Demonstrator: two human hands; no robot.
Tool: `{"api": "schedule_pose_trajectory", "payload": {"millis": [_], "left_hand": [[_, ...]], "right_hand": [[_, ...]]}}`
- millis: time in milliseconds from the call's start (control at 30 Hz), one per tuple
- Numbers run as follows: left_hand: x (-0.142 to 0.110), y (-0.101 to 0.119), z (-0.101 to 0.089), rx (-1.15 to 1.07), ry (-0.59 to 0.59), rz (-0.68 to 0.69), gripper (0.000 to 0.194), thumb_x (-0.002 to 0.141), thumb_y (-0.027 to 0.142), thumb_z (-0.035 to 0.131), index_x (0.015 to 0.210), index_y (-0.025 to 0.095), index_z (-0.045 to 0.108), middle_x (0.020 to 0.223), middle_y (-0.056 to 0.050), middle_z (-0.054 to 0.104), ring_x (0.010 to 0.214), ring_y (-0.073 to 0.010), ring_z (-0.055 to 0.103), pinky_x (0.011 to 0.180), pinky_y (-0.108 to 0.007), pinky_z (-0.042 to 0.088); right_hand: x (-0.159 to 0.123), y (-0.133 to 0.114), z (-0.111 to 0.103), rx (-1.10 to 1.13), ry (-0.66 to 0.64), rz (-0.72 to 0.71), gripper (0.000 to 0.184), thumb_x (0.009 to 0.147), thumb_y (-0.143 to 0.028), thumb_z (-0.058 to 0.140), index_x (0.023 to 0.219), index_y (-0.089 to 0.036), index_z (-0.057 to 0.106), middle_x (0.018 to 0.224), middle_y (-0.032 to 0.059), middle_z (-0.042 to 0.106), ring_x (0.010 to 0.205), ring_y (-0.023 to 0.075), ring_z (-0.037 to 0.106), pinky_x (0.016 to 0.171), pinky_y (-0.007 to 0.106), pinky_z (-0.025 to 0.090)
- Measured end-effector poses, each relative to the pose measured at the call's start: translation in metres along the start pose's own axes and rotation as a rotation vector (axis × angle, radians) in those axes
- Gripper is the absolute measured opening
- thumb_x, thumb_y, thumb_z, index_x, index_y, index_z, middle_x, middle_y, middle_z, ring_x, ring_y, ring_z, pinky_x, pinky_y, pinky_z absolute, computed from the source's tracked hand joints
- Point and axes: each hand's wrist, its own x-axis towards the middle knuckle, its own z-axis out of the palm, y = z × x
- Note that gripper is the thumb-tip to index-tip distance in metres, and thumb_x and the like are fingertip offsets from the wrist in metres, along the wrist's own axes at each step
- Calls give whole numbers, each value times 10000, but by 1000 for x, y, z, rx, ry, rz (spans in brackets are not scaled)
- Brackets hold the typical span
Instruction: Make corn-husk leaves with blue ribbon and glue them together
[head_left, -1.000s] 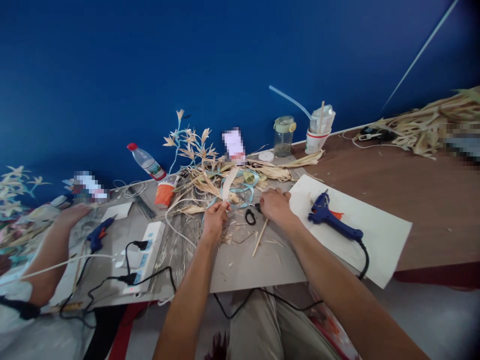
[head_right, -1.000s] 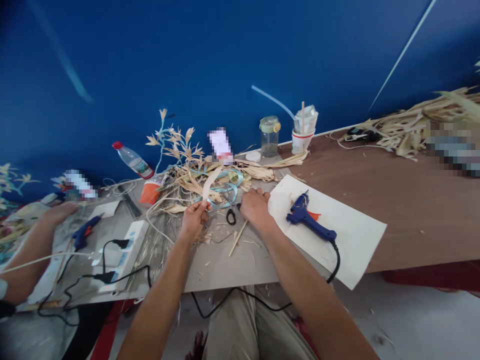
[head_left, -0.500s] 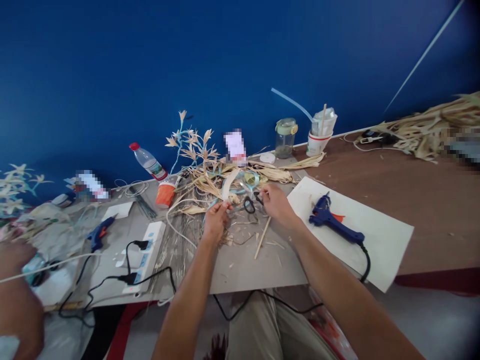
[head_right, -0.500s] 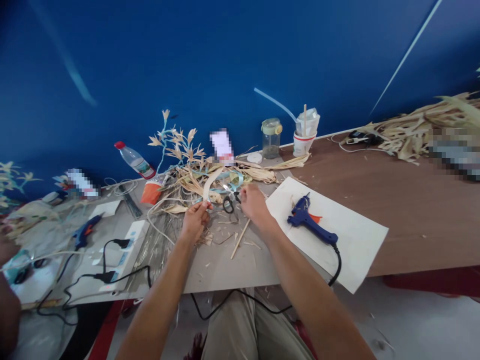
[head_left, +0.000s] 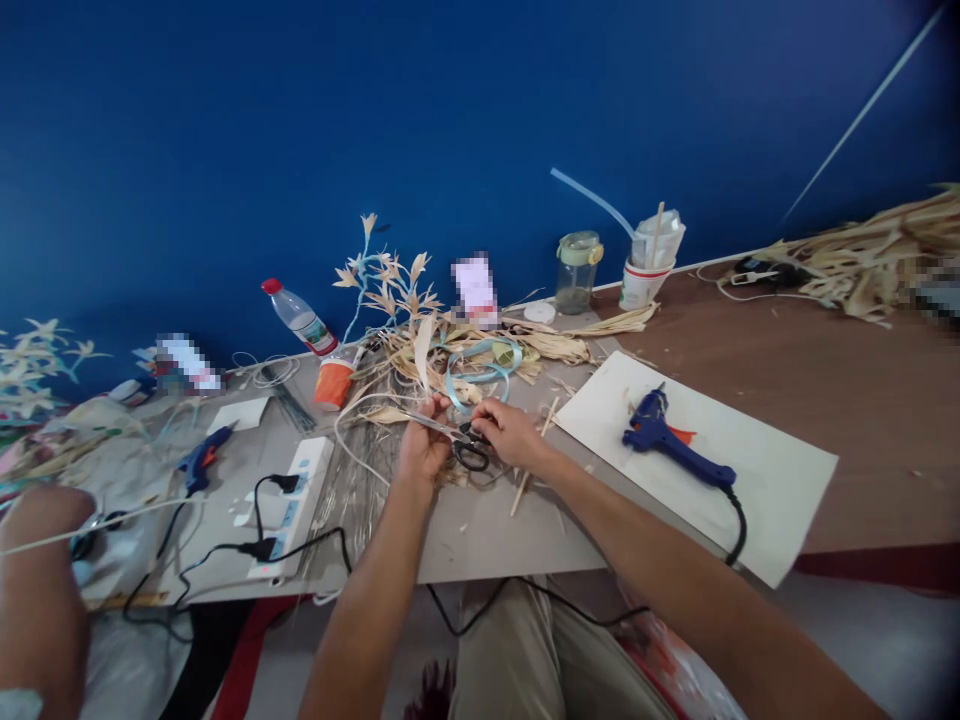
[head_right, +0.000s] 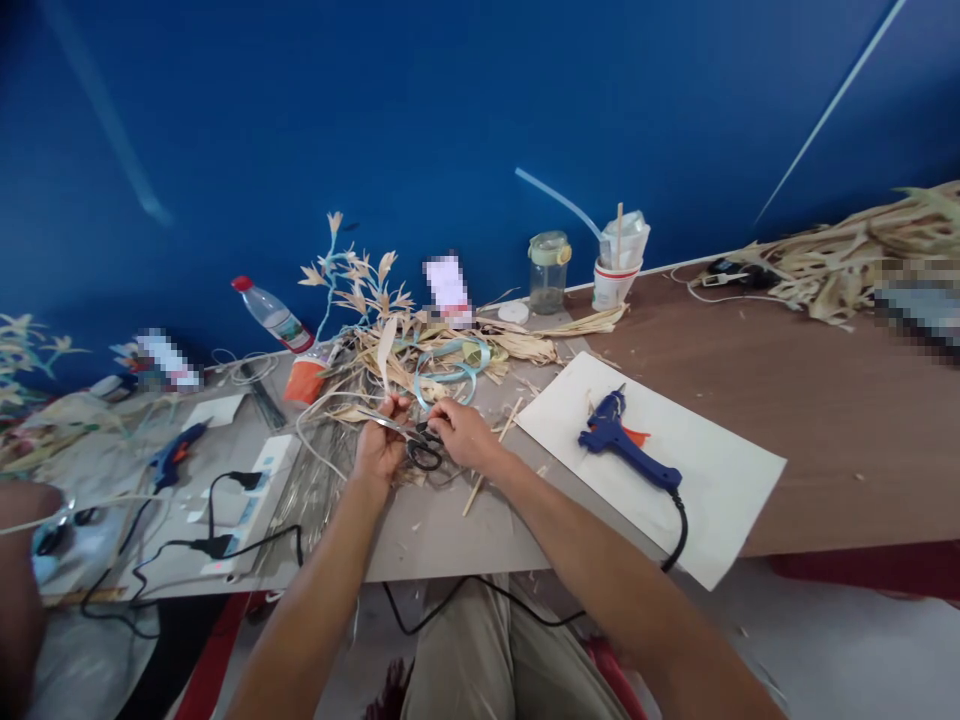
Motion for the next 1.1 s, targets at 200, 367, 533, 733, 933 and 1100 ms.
{"api": "schedule_pose_trajectory", "payload": {"millis": [200,367,533,733,933,1100], "left_hand": [[-4,1,3,-25,-77,-93,122,774,205,593,725,150,496,532,72,363,361,-13,245,348,-135,290],[-5,3,4,-61,-54,-107,94,795,173,561,741,144,490,553,64,393,372,-8,302,347,-113,295],[-6,6,5,-51,-50,-147,100,784,160,573,730,136,492,516,72,366,356,-4,278,328,-101,260],[-9,8,6,-47,-120,-154,115,770,151,582,703,125,493,497,80,364,335,12,229,317,-82,248],[-7,7,3,-9,-90,-163,109,752,154,608,721,133,505,497,77,382,362,-9,339,354,-98,325],[-6,5,0,41,-97,-146,146,722,184,651,720,131,515,491,79,382,372,-8,344,359,-101,319]], "right_hand": [[-1,-1,-5,-125,19,-66,136,821,-214,456,848,-178,585,775,6,612,714,122,528,703,230,388],[-1,-1,-5,-192,43,-106,160,846,-211,429,868,-177,584,801,16,618,740,126,540,716,226,389],[-2,0,-2,-229,54,-74,194,865,-208,401,926,-171,581,845,34,628,782,140,552,743,238,396],[-12,-10,-10,-495,273,-225,268,846,-241,458,1061,-185,607,1131,110,564,1060,228,475,903,348,321],[-18,-18,-23,-613,-126,-384,318,808,-179,472,1101,-210,593,985,58,629,911,186,551,804,307,341],[-19,-19,-22,-730,-186,-360,438,801,-241,511,1239,-222,499,1057,82,630,921,217,573,812,339,344]]}}
